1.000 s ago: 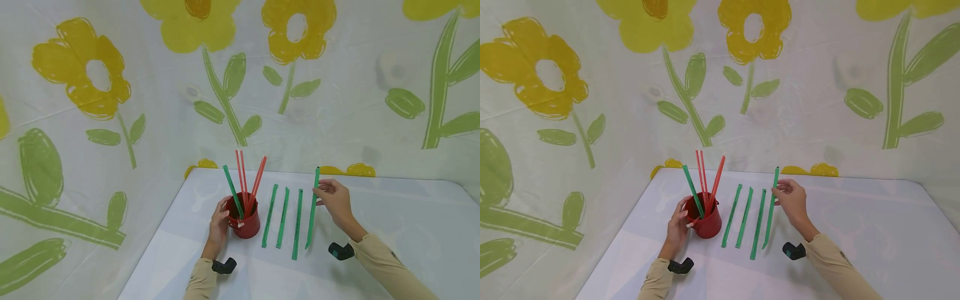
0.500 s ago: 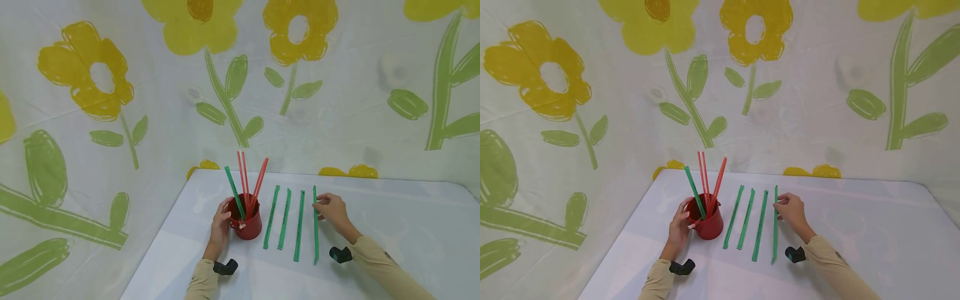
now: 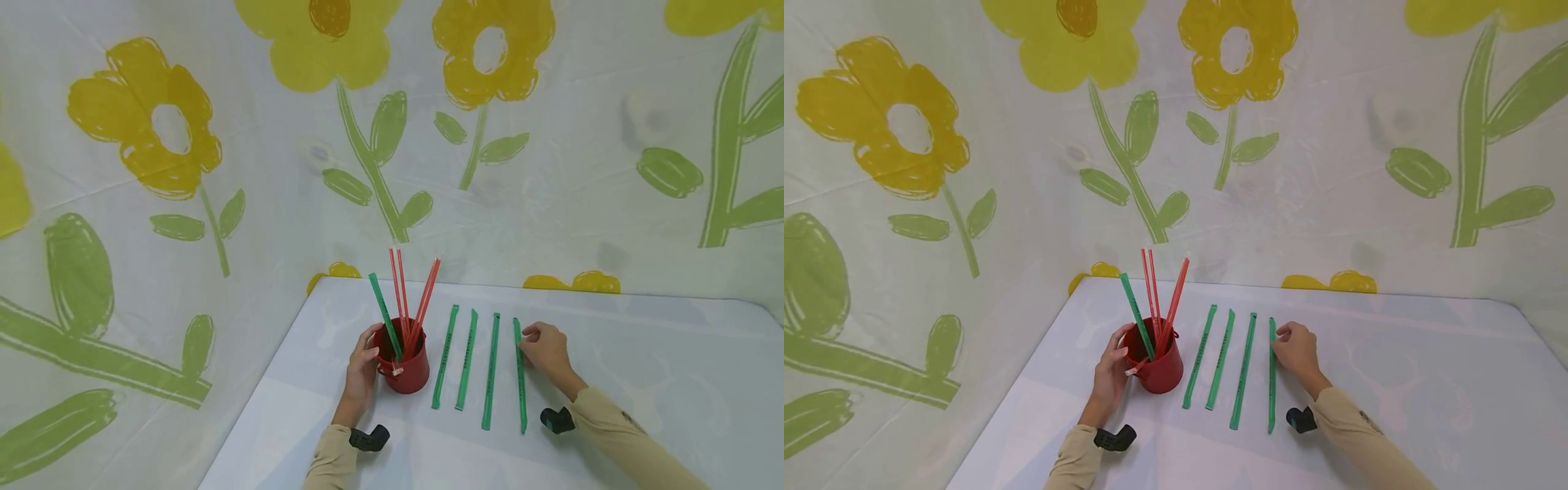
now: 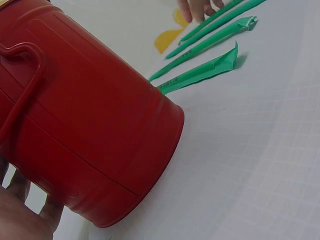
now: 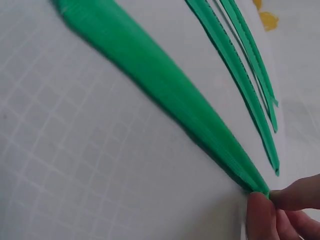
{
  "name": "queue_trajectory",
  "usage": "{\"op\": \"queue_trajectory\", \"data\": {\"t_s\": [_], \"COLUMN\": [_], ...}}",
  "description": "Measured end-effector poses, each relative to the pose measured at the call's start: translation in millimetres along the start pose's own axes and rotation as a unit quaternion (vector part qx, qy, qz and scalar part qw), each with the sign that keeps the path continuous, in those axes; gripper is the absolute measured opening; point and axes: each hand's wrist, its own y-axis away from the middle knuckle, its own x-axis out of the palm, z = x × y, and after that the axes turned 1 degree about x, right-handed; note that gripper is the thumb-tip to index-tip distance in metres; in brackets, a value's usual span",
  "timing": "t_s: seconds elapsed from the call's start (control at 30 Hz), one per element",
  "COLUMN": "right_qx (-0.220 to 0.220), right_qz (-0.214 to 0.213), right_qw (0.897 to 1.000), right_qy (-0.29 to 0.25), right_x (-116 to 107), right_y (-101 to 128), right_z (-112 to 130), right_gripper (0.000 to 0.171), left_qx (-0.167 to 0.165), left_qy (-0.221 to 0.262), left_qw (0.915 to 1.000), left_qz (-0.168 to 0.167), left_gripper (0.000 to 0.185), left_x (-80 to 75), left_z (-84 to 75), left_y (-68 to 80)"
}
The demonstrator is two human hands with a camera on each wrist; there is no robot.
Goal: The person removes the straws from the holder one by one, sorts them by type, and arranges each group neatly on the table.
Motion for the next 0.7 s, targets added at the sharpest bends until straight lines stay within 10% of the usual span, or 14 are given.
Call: {"op": "queue_trajectory", "data": {"t_s": [0.7], "right_qx": [-0.135], "right_qz": [-0.024], "right_qw": [0.989], "right_qy": [-0.048], "right_x": [-17.5], "right_y": [9.6], "right_z": [62.8], "right_gripper": [0.020], "left_qx": [-0.003], "left_qy": [-0.003], "left_qw": [1.0000], "left_qz": [0.000], "left_gripper": [0.054], "left_x": [-2.2], "left_z": [3.5], "left_y": [-0.9]}}
